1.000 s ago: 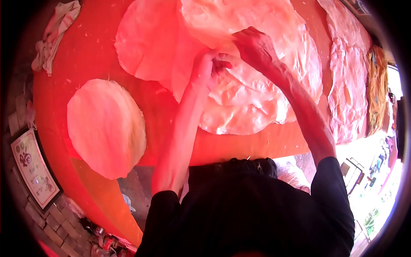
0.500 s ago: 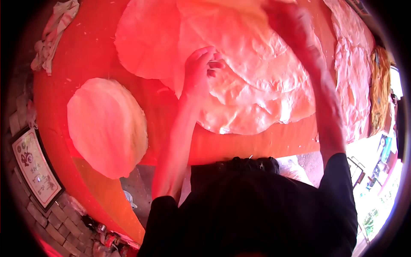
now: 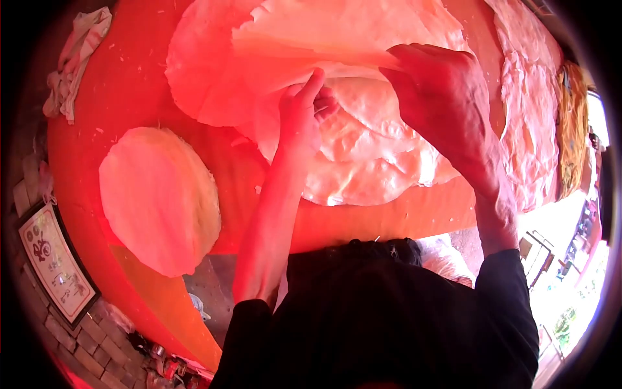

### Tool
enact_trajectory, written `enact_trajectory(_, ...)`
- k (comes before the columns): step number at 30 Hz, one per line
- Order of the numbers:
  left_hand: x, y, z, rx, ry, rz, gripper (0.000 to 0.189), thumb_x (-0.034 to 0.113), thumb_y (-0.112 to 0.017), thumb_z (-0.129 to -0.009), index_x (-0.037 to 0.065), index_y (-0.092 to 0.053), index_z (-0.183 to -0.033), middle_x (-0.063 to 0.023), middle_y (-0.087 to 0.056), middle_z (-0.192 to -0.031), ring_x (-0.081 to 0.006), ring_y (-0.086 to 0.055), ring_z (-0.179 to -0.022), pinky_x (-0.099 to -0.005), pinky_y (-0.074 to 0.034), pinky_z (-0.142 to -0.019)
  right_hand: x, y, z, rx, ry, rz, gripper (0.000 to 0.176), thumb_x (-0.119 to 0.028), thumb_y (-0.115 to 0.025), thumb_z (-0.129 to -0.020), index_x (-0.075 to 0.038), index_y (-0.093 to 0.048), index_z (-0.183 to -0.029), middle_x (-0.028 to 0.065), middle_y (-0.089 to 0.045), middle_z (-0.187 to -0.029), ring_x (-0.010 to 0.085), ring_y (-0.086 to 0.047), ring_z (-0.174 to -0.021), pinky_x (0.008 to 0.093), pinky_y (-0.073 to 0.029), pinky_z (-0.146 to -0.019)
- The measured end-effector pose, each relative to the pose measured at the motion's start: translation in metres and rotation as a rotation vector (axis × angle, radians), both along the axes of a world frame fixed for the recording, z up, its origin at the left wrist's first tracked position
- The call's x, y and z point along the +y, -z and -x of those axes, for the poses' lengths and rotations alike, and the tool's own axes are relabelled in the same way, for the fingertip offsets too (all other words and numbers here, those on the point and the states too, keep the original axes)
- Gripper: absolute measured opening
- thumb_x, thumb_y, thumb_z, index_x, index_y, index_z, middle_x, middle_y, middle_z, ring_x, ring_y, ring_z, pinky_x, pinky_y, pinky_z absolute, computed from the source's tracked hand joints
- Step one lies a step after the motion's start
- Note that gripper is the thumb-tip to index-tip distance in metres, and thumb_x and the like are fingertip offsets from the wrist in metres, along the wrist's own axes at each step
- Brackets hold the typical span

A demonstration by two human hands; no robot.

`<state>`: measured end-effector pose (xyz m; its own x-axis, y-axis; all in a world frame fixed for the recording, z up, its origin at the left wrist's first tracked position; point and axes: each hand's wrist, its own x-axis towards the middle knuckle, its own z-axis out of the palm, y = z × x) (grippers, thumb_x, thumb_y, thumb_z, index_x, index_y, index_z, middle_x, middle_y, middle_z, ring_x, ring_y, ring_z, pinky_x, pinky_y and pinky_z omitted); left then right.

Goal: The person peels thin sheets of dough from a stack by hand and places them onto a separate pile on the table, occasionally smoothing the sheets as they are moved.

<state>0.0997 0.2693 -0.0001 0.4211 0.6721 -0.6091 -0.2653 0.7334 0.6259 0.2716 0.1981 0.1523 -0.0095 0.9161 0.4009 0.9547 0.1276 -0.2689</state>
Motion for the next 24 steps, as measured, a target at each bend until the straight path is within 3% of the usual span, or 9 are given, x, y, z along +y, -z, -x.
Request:
enact_trajectory(2, -0.003, -0.003, -0.010, -0.139, -0.089, 0.079, 0.039, 0.033, -0.070, -0.089, 0.005, -0.053, -0.111, -0.0106, -0.058, -0.099, -0.0215, -0.060, -0.086, -0.0344, -0.051, -0.077, 0.005, 0.003, -0.014, -0.073, -0.034, -0.009, 0.006, -0.002, -0.062, -0.069, -0.007, -0.062, -0.069, 0.0126, -0.060, -0.065, 0.0313, -0.062, -0.063, 0.0416, -0.046, -0.054)
enact_trajectory(5, -0.010, -0.028, -0.005, -0.458, -0.139, 0.073, 0.052, 0.034, -0.069, -0.087, 0.008, -0.049, -0.127, -0.0141, -0.053, -0.125, -0.0285, -0.056, -0.106, -0.0417, -0.049, -0.088, 0.017, -0.019, -0.028, 0.241, 0.030, -0.091, 0.018, -0.009, -0.071, -0.081, -0.006, -0.071, -0.099, 0.0113, -0.061, -0.068, 0.0188, -0.059, -0.059, 0.0331, -0.045, -0.055)
enact_trajectory(7, -0.008, -0.039, 0.001, -0.731, -0.138, 0.094, 0.050, 0.022, -0.064, -0.090, 0.006, -0.046, -0.133, -0.0116, -0.052, -0.133, -0.0287, -0.057, -0.111, -0.0418, -0.050, -0.093, 0.015, -0.024, -0.019, 0.120, -0.020, -0.119, 0.012, -0.007, -0.071, -0.078, -0.005, -0.068, -0.089, 0.0115, -0.061, -0.066, 0.0234, -0.059, -0.057, 0.0353, -0.045, -0.053)
enact_trajectory(10, -0.015, -0.015, -0.005, -0.290, -0.273, -0.056, 0.040, 0.012, -0.057, -0.093, 0.003, -0.048, -0.131, -0.0112, -0.056, -0.127, -0.0266, -0.058, -0.111, -0.0387, -0.050, -0.094, 0.010, -0.029, 0.004, -0.052, -0.103, -0.151, 0.006, -0.005, -0.070, -0.074, -0.003, -0.064, -0.074, 0.0118, -0.060, -0.061, 0.0303, -0.059, -0.055, 0.0386, -0.045, -0.051)
enact_trajectory(12, -0.021, 0.004, 0.007, -0.291, -0.242, -0.014, 0.037, 0.007, -0.054, -0.094, 0.002, -0.048, -0.130, -0.0115, -0.058, -0.124, -0.0258, -0.059, -0.111, -0.0377, -0.051, -0.095, 0.020, -0.026, -0.024, -0.023, -0.024, -0.076, 0.005, -0.005, -0.069, -0.070, -0.003, -0.064, -0.072, 0.0163, -0.057, -0.060, 0.0378, -0.056, -0.054, 0.0413, -0.044, -0.049)
enact_trajectory(15, -0.030, 0.011, 0.030, -0.253, -0.192, -0.002, 0.036, 0.006, -0.052, -0.095, 0.001, -0.047, -0.131, -0.0128, -0.058, -0.123, -0.0263, -0.059, -0.113, -0.0390, -0.050, -0.097, 0.043, -0.056, -0.072, 0.015, 0.294, -0.033, 0.017, -0.014, -0.075, -0.072, -0.001, -0.064, -0.070, 0.0145, -0.055, -0.055, 0.0259, -0.056, -0.050, 0.0391, -0.043, -0.050)
enact_trajectory(17, -0.042, 0.008, 0.049, -0.186, -0.172, -0.009, 0.039, 0.006, -0.052, -0.095, 0.000, -0.045, -0.133, -0.0132, -0.057, -0.125, -0.0271, -0.058, -0.115, -0.0403, -0.050, -0.098, 0.054, -0.084, -0.108, -0.112, 0.309, -0.356, 0.023, -0.016, -0.077, -0.074, 0.002, -0.063, -0.076, 0.0084, -0.059, -0.069, 0.0198, -0.054, -0.064, 0.0338, -0.044, -0.057)
enact_trajectory(20, -0.051, -0.009, 0.071, -0.178, -0.078, 0.085, 0.041, 0.007, -0.052, -0.095, 0.001, -0.043, -0.135, -0.0130, -0.056, -0.128, -0.0265, -0.057, -0.117, -0.0395, -0.050, -0.098, 0.040, -0.112, -0.090, -0.331, 0.129, -0.695, 0.019, -0.011, -0.075, -0.076, 0.001, -0.063, -0.084, 0.0085, -0.060, -0.073, 0.0198, -0.056, -0.067, 0.0339, -0.046, -0.061)
enact_trajectory(24, -0.055, -0.018, 0.096, -0.130, -0.050, 0.128, 0.040, 0.012, -0.051, -0.097, 0.005, -0.044, -0.136, -0.0103, -0.059, -0.126, -0.0248, -0.060, -0.113, -0.0394, -0.052, -0.096, 0.007, -0.076, -0.045, -0.186, 0.063, -0.430, 0.011, -0.007, -0.070, -0.077, -0.002, -0.068, -0.087, 0.0103, -0.062, -0.069, 0.0215, -0.059, -0.063, 0.0341, -0.047, -0.059)
